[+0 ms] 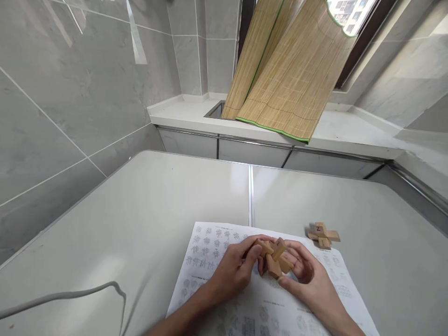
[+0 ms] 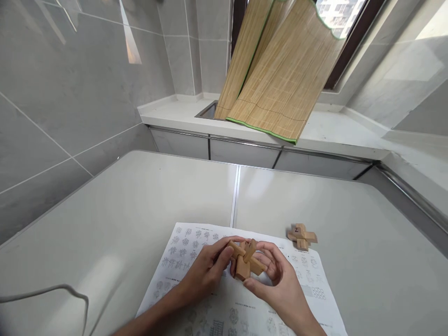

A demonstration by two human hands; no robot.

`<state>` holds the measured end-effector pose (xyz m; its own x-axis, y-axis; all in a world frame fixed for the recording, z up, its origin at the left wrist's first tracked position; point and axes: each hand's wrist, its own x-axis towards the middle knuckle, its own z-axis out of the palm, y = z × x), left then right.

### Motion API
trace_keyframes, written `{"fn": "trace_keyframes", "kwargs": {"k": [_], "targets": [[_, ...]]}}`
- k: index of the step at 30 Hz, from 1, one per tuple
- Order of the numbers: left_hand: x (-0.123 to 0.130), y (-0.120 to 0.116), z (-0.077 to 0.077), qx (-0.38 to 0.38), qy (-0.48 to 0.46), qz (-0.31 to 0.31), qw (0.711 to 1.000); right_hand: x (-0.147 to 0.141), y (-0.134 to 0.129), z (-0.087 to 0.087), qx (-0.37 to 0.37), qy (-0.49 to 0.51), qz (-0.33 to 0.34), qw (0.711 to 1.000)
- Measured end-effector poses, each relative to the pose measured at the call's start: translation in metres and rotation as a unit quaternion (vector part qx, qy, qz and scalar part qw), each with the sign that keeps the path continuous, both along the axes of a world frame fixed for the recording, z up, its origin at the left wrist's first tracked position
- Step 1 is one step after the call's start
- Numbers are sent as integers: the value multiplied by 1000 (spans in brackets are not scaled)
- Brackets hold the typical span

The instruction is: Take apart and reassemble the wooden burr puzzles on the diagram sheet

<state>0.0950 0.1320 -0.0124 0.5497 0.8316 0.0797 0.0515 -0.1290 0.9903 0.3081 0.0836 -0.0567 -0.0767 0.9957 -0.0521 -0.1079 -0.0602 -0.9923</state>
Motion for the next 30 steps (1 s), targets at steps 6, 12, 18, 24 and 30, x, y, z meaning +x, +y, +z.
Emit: {"fn": "trace_keyframes", "kwargs": {"k": [6,12,18,24,30], "targets": [[0,0,-7,40,29,27,998,-5,0,13,-16,15,-24,999],[-5,4,-11,81,76,28,993,2,5,15,-11,-20,18,1000],[-11,9,-9,35,94,55,993,14,9,32,25,-195,-58,979],[-13,11,-9,45,99,73,991,26,11,55,103,-442,-111,884],[-19,14,-6,95,122,64,986,20,16,51,74,-610,-123,779]]}}
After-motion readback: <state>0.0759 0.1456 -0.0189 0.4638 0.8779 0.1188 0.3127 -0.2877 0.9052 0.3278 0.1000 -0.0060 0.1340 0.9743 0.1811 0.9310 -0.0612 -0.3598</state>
